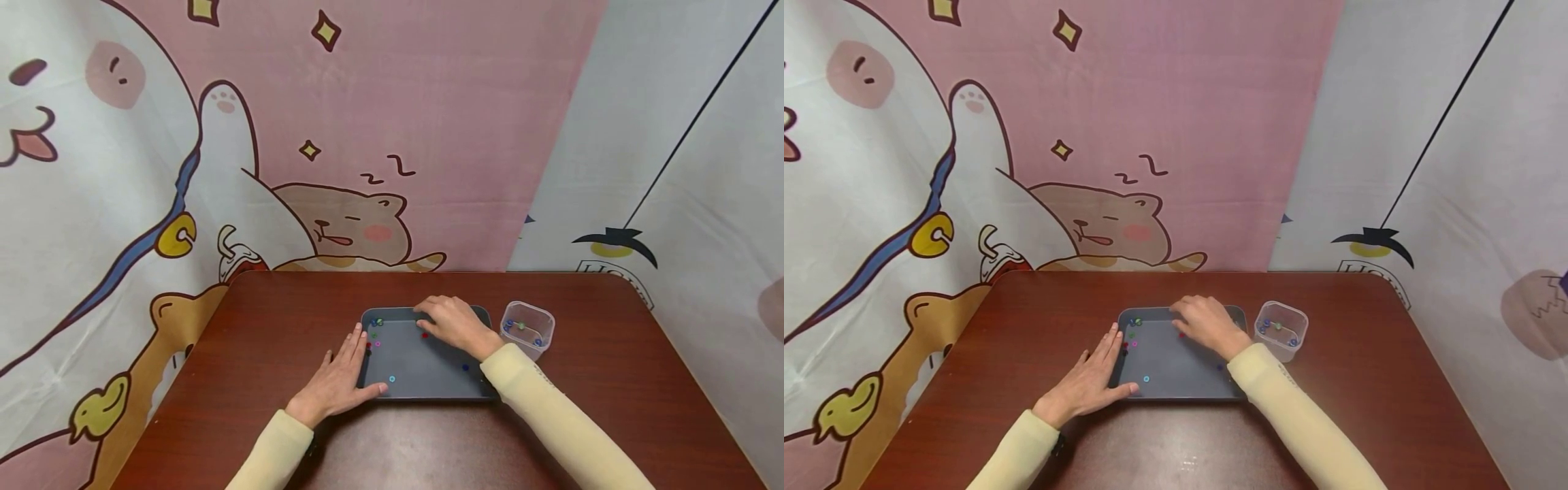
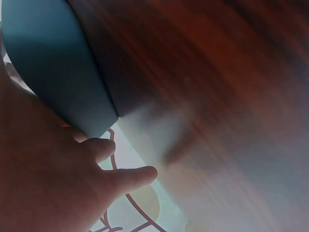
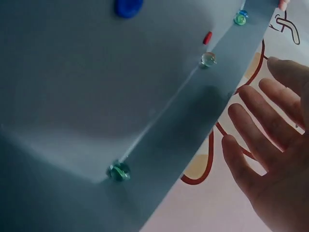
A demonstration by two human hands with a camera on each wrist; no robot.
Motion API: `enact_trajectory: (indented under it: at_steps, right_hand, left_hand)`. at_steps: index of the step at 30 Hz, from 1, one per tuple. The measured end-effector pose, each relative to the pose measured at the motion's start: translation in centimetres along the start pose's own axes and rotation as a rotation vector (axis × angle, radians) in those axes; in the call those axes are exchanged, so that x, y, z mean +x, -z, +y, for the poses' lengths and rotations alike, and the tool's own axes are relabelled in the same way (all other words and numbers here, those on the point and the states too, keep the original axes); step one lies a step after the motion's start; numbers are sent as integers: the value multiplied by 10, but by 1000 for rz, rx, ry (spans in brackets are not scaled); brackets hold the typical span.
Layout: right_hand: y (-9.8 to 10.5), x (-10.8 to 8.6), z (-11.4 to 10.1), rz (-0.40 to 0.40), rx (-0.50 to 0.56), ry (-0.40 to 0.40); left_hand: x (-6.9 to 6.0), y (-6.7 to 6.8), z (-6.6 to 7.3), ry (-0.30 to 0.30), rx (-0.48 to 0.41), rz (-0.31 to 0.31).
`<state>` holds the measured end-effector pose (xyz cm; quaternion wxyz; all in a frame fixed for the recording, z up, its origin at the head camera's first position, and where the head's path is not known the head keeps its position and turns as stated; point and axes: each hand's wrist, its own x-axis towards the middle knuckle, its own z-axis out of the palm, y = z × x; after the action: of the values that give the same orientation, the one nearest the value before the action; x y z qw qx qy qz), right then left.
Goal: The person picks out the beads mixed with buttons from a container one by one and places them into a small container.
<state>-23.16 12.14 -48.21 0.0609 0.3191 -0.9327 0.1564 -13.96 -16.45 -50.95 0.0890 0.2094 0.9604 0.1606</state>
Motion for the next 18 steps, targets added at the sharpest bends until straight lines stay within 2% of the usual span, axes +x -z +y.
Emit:
enact_trajectory:
  at_steps: [5,10,18]
  right_hand:
    - [-7,-1,-1,32,-15,-26]
    - [-11,-3,-3,58,-23,-17]
    - [-16,-4,-5,-8,22,-51]
  left_hand:
    - [0,0,0,-2,4,1]
    - [0,0,0,-2,6,5]
    - [1,0,0,6,5,-1]
